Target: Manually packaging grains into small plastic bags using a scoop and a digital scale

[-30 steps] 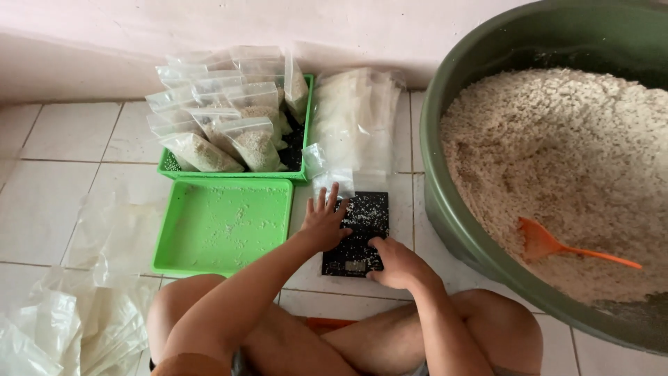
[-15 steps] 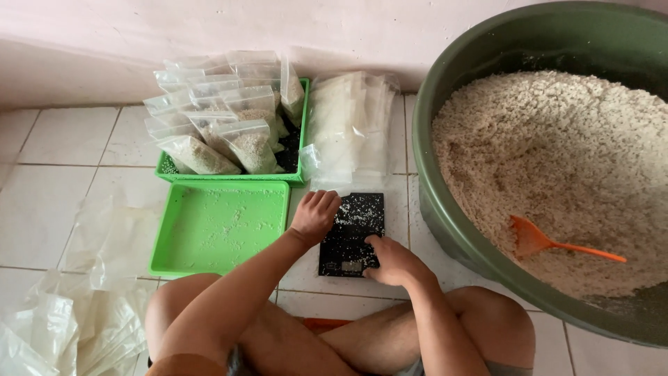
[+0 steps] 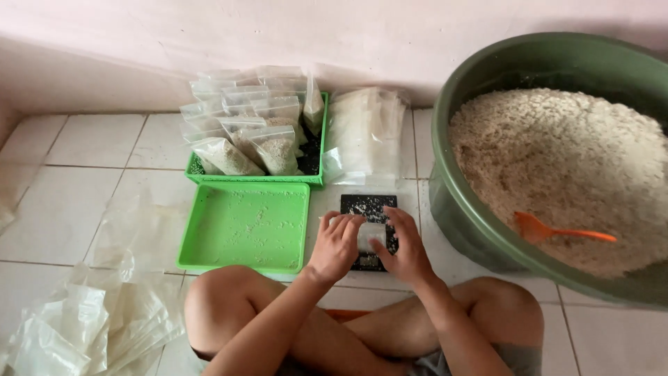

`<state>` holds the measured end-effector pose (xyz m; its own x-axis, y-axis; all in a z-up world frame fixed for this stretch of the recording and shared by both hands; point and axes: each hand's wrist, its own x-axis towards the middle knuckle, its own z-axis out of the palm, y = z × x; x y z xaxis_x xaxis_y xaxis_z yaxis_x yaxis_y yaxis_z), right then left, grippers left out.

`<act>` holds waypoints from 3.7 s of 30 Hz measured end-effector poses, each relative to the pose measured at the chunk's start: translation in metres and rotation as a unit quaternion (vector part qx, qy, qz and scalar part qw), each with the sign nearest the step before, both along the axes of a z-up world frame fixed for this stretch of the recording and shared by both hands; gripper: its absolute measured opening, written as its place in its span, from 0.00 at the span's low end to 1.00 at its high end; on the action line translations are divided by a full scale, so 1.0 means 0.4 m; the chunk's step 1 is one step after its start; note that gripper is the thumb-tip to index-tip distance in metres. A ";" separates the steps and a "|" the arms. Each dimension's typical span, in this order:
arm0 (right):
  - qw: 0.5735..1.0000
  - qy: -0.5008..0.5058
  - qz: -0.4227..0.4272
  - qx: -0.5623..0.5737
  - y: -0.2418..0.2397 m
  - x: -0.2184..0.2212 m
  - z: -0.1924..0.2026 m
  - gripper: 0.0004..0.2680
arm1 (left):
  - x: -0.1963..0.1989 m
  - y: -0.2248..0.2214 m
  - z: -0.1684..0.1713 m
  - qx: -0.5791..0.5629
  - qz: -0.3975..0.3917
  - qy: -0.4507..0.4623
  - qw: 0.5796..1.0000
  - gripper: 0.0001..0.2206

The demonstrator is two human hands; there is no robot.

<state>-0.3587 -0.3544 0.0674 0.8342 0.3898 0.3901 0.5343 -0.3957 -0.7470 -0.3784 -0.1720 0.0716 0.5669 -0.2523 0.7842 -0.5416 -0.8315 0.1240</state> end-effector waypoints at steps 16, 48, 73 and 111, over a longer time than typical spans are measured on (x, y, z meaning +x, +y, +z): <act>0.981 0.030 -0.093 0.166 -0.007 -0.091 -0.060 0.03 | -0.110 0.035 -0.045 -0.347 -0.018 0.342 0.873 0.20; 0.978 0.097 0.139 0.124 0.020 -0.132 -0.077 0.28 | -0.129 -0.061 -0.077 -0.333 0.010 0.356 0.873 0.53; 0.992 0.013 0.065 0.104 -0.013 -0.071 -0.070 0.49 | -0.132 -0.016 0.122 -0.358 -0.235 0.144 0.892 0.37; 0.921 0.243 0.197 0.233 -0.011 -0.070 -0.084 0.39 | -0.143 -0.012 0.129 -0.369 -0.352 0.137 0.849 0.29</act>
<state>-0.3865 -0.3587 0.0339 0.7843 0.5837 0.2103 0.1265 0.1814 -0.9752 -0.4357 -0.1767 0.1233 0.6660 -0.1018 0.7389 -0.7389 0.0454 0.6723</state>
